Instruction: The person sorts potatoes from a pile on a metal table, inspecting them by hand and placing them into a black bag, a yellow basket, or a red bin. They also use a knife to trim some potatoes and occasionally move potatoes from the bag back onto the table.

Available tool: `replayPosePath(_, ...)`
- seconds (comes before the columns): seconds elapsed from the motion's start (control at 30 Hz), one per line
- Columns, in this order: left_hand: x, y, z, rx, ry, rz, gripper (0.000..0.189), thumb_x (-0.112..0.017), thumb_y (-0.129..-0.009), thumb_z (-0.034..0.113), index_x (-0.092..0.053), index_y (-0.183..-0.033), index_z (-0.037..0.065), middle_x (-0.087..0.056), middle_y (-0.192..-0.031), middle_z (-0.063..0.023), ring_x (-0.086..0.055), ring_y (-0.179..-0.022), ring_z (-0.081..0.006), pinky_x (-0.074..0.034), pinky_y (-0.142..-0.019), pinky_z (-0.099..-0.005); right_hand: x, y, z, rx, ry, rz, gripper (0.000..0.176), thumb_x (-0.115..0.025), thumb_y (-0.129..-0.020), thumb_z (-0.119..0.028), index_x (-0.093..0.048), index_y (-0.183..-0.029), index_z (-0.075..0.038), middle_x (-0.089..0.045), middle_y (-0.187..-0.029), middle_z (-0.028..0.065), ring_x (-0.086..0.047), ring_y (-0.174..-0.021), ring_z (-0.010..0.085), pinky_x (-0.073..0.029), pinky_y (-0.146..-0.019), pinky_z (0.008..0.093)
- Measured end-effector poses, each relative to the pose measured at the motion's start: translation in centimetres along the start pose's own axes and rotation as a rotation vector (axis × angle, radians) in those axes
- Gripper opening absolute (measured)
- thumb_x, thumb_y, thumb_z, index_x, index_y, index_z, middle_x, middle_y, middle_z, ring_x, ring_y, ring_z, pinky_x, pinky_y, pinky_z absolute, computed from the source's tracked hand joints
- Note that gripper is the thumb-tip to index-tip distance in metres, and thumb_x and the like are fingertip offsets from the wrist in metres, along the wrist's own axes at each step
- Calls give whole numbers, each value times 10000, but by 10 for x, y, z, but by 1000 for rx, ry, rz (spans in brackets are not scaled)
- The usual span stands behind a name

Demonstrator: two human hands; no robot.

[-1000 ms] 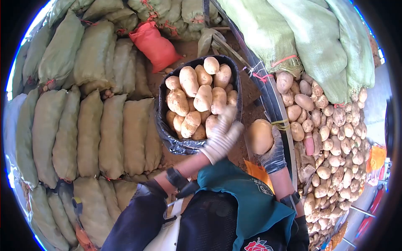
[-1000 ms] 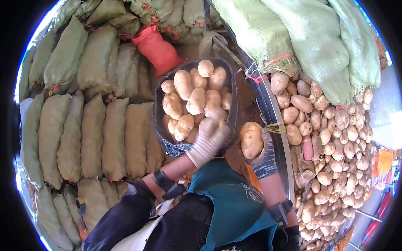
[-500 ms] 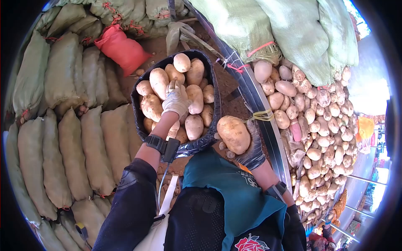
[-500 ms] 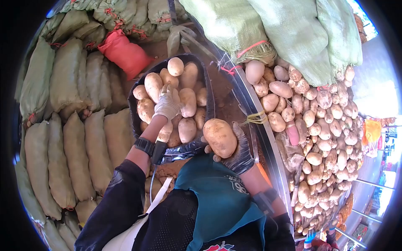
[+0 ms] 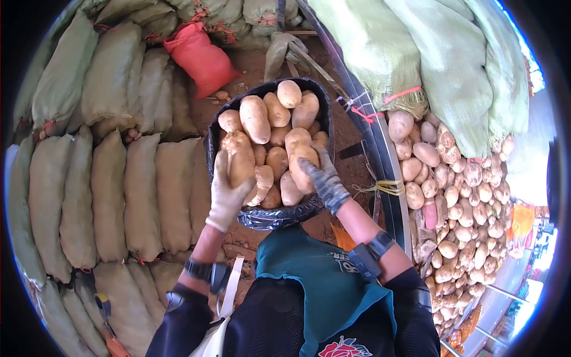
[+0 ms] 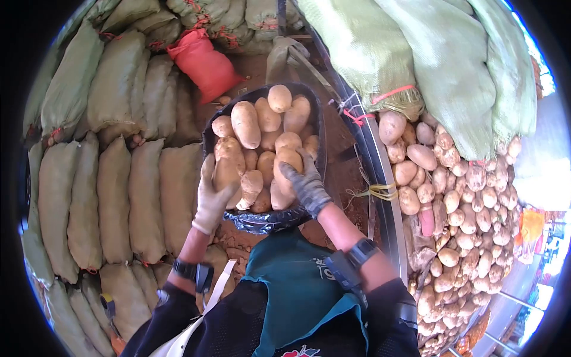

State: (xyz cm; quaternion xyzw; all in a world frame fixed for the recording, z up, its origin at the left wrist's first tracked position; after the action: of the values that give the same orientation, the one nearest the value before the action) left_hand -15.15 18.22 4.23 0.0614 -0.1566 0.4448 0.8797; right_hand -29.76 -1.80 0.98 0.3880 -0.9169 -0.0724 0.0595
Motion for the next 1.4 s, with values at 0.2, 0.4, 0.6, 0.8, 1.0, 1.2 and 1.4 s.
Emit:
replayPosePath(0.2,33,84,-13,214,94,92,957,-801,-757,126,-224,-1505,-27,-406,-1464,-174,-413,-1343,-242,-342,-1125,-352,-55,-11,-40,31,994,-113,710,-648,-904,-343,-332,-1492,-103,-416,-1415,305,-438,-1292,462,-368,-1108,455)
replayPosePath(0.4,17,101,-13,302,239,109,981,-800,-752,72,-196,-1521,-8,-352,-1503,-139,-389,-1358,-228,-338,-1127,-344,-39,-17,-38,71,1038,-292,610,-626,-919,-317,-416,-1459,-126,-431,-1426,284,-441,-1310,426,-361,-1116,442)
replayPosePath(0.6,-34,67,30,266,465,-46,1019,-793,-732,94,-177,-1544,80,-395,-1443,-126,-382,-1350,-232,-315,-1136,-352,-8,34,-30,306,518,-113,532,-713,-872,-284,-541,-1307,-31,-631,-1159,233,-618,-1077,368,-500,-934,422)
replayPosePath(0.8,-83,39,64,-178,90,-425,853,-765,-815,135,-287,-1518,58,-450,-1435,-133,-504,-1218,-197,-474,-980,-347,29,48,-14,-412,-532,-231,607,-735,-879,-229,-454,-1377,-23,-606,-1192,104,-599,-1072,189,-516,-905,309)
replayPosePath(1.0,-101,-19,16,-61,-195,43,853,-732,-832,214,-254,-1503,-8,-215,-1541,-304,-336,-1403,-363,-368,-1094,-416,57,20,36,-219,51,8,686,-797,-808,-312,-482,-1325,8,-632,-1153,154,-617,-1042,218,-506,-919,340)
replayPosePath(1.2,-113,-58,9,38,-313,-3,974,-765,-771,284,-206,-1519,9,-191,-1550,-306,-242,-1432,-429,-250,-1167,-457,46,-34,-48,167,459,221,730,-806,-776,-306,-460,-1361,-41,-618,-1174,215,-616,-1077,338,-485,-953,404)
replayPosePath(1.4,-108,-64,-23,145,-75,-145,1046,-810,-754,259,-157,-1539,32,-54,-1597,-257,-48,-1487,-371,-153,-1202,-381,29,-57,-33,25,1177,-44,701,-686,-833,-274,-384,-1457,-175,-418,-1432,163,-504,-1208,397,-469,-998,459)
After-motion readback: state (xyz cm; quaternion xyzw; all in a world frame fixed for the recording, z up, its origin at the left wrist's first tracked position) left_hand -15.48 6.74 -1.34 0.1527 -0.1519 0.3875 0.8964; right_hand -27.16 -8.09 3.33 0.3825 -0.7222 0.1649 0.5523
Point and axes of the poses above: each hand's wrist, its own y-axis away from the middle knuckle, its own x-axis out of the back of the hand, z = x × y, the point moved 1 cm from there along -y, towards the middle knuckle
